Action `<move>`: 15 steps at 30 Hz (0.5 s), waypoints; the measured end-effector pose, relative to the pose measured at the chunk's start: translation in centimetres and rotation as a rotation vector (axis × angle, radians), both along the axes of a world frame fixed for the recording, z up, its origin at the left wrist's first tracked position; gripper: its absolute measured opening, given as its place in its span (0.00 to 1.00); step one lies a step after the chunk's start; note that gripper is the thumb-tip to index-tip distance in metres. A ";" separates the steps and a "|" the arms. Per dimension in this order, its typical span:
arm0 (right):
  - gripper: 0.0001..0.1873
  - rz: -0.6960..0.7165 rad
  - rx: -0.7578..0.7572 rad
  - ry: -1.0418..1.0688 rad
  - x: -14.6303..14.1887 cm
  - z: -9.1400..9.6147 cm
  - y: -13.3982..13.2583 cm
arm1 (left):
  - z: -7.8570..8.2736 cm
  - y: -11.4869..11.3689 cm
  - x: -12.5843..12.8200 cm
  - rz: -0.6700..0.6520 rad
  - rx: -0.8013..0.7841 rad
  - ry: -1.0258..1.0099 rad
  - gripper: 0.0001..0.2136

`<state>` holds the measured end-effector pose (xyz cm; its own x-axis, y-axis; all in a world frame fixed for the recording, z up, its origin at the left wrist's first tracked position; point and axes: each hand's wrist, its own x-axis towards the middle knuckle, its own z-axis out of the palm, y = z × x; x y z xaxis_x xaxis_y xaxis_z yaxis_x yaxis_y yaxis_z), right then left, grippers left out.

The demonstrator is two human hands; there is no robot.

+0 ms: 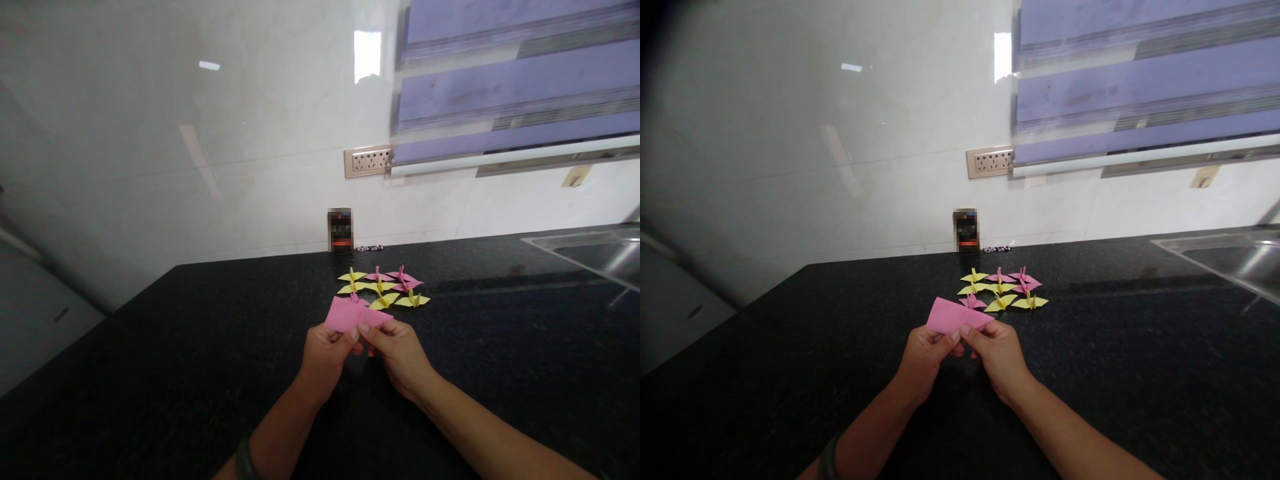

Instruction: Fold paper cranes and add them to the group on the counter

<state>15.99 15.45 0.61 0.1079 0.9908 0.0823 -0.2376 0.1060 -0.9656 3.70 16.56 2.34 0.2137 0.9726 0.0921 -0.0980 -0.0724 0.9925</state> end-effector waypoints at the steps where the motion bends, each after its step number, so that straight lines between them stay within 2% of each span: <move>1: 0.12 -0.030 0.010 0.000 0.3 0.0 0.2 | -0.1 0.1 -0.1 0.013 -0.005 0.004 0.09; 7: 0.12 -0.253 0.080 0.124 3.6 0.7 2.0 | -0.5 0.8 -0.6 0.095 -0.051 0.035 0.11; 9: 0.12 -0.261 0.090 0.121 4.1 0.9 2.2 | -0.4 0.8 -0.6 0.089 -0.045 0.050 0.11; 10: 0.13 -0.240 0.089 0.087 4.0 1.0 2.2 | -0.4 0.8 -0.5 0.071 -0.035 0.061 0.11; 12: 0.15 -0.114 0.068 -0.016 3.5 1.0 1.8 | -0.2 0.6 -0.4 0.016 -0.011 0.092 0.10; 15: 0.12 0.072 0.080 -0.168 2.4 0.8 1.1 | -0.2 0.4 -0.3 -0.059 0.026 0.134 0.09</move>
<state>18.37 16.52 1.38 0.0150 0.9851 0.1714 -0.0838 0.1721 -0.9815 3.38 16.92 2.17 0.2823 0.9557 0.0837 0.0306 -0.0961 0.9949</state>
